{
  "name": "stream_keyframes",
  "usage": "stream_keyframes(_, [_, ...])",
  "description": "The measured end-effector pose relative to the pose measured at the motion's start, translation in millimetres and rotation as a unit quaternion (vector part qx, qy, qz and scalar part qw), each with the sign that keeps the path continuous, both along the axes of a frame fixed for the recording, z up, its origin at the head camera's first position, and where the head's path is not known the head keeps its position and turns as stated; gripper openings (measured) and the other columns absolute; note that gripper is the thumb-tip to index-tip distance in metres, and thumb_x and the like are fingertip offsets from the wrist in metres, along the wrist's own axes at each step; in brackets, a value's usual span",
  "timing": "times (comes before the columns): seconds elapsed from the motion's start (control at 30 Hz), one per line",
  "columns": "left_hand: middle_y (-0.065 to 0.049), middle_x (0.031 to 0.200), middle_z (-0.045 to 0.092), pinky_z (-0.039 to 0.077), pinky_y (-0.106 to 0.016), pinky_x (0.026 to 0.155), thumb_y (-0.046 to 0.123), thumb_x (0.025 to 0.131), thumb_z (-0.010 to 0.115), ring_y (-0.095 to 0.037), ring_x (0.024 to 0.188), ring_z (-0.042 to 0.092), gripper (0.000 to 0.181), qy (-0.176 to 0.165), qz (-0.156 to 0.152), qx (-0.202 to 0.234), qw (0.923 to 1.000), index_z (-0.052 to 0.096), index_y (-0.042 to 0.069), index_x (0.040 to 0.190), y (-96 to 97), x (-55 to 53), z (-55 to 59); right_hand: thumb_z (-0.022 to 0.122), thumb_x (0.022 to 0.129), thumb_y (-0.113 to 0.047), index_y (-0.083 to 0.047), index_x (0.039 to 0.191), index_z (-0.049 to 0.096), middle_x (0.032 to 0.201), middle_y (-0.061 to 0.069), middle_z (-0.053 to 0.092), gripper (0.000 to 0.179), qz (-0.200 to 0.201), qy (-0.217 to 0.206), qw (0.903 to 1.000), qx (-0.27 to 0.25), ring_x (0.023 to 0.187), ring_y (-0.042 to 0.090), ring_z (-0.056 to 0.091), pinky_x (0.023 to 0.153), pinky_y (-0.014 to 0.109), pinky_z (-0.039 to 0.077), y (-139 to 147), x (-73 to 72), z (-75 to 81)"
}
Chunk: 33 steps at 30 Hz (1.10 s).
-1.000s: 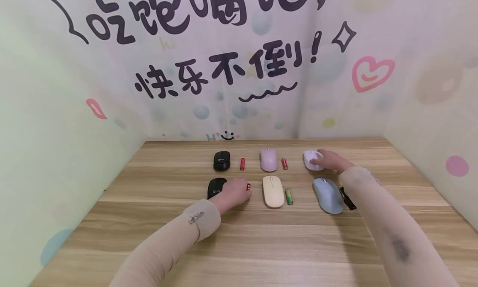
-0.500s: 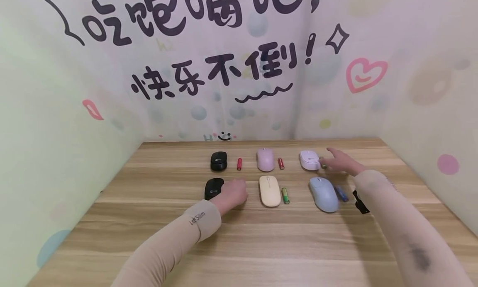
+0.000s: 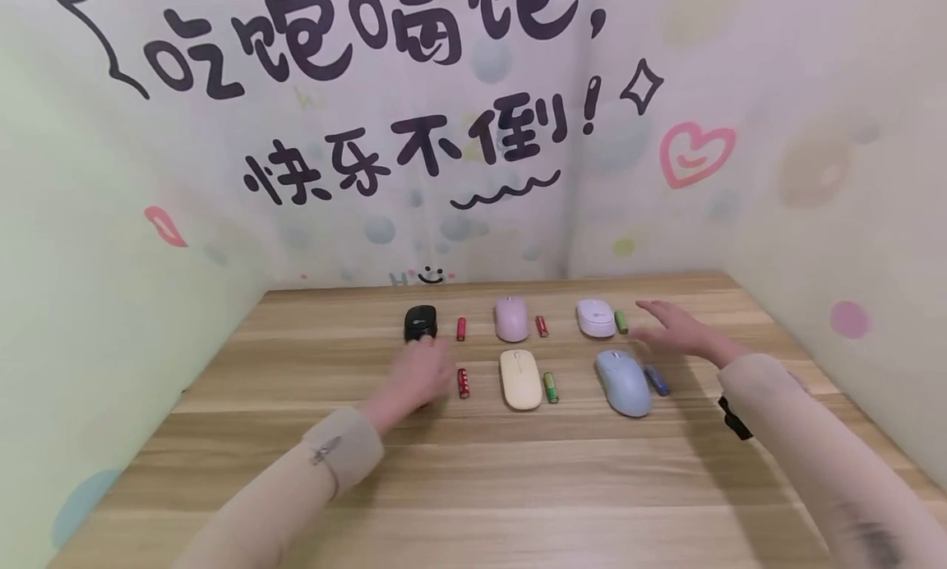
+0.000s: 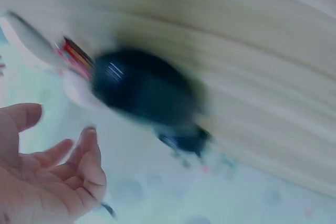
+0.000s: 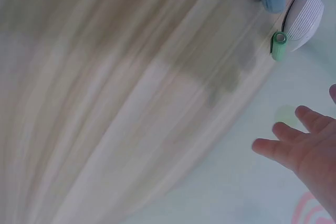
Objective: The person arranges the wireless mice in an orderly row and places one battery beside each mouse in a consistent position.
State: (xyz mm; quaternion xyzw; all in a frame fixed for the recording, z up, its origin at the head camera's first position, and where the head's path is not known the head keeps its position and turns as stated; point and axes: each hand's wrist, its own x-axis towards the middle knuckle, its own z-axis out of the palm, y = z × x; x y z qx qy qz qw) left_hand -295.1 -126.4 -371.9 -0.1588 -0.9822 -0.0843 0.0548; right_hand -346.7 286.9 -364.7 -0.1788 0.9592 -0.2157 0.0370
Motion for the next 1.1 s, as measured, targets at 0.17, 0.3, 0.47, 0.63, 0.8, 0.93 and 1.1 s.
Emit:
stream_keyframes(0.17, [-0.029,0.134,0.038,0.034,-0.055,0.098,0.021,0.086,0.060,-0.046,0.119,0.038,0.059,0.063,0.000,0.009,0.9980,0.037,0.000,0.136,-58.4,1.7,1.8,0.054,0.090,-0.037,0.004,0.137,0.036,0.140,0.034,0.026,0.064,0.029,0.076,0.9960,0.037,0.126,0.053,0.022,0.098,0.065,0.021,7,19.8,0.7])
stream_keyframes(0.3, [-0.032,0.142,0.020,0.019,-0.067,0.099,0.030,0.087,0.059,-0.057,0.124,0.021,0.066,0.062,0.043,0.016,0.9970,0.030,0.001,0.139,-99.2,6.4,-7.5,0.058,0.089,-0.031,-0.001,0.132,0.044,0.138,0.028,0.034,0.055,0.051,0.145,0.9865,0.056,0.125,0.049,0.028,0.097,0.062,0.023,19,31.2,-2.8])
stream_keyframes(0.47, [-0.034,0.144,0.011,0.013,-0.071,0.097,0.042,0.088,0.054,-0.062,0.124,0.014,0.076,0.041,0.078,0.011,0.9960,0.021,-0.001,0.142,-125.5,13.9,-13.3,0.060,0.087,-0.038,-0.001,0.135,0.039,0.139,0.031,0.030,0.064,0.040,0.131,0.9873,0.080,0.123,0.053,0.026,0.094,0.065,0.024,41,39.4,-8.3])
stream_keyframes(0.63, [-0.034,0.145,0.003,0.006,-0.070,0.099,0.046,0.090,0.050,-0.061,0.126,0.004,0.083,0.007,0.089,0.026,0.9957,0.009,-0.001,0.145,-132.9,18.5,-12.5,0.058,0.086,-0.041,0.002,0.138,0.031,0.140,0.036,0.020,0.073,0.002,0.077,0.9942,0.074,0.121,0.061,0.018,0.091,0.071,0.019,57,40.4,-16.4])
stream_keyframes(0.8, [-0.033,0.146,-0.001,0.003,-0.069,0.099,0.052,0.089,0.046,-0.060,0.127,0.000,0.087,-0.005,0.091,0.031,0.9953,0.004,0.000,0.146,-132.2,18.3,-14.3,0.055,0.087,-0.045,0.000,0.139,0.029,0.141,0.036,0.018,0.074,-0.009,0.066,0.9940,0.087,0.121,0.062,0.017,0.089,0.074,0.016,62,40.8,-21.6])
stream_keyframes(0.93, [-0.033,0.146,-0.001,0.003,-0.070,0.098,0.056,0.088,0.046,-0.060,0.127,-0.001,0.090,-0.010,0.093,0.033,0.9950,0.004,0.001,0.146,-131.8,17.7,-16.8,0.055,0.087,-0.046,-0.001,0.140,0.028,0.142,0.035,0.018,0.075,-0.009,0.064,0.9939,0.089,0.121,0.061,0.017,0.088,0.075,0.016,61,38.2,-22.8])
stream_keyframes(1.1, [-0.034,0.146,0.000,0.003,-0.071,0.097,0.054,0.088,0.048,-0.061,0.126,-0.001,0.089,-0.013,0.095,0.034,0.9948,0.006,0.001,0.146,-130.7,19.6,-19.4,0.054,0.087,-0.047,-0.002,0.141,0.027,0.142,0.034,0.018,0.075,-0.006,0.065,0.9938,0.091,0.121,0.061,0.018,0.088,0.075,0.017,59,32.5,-22.5])
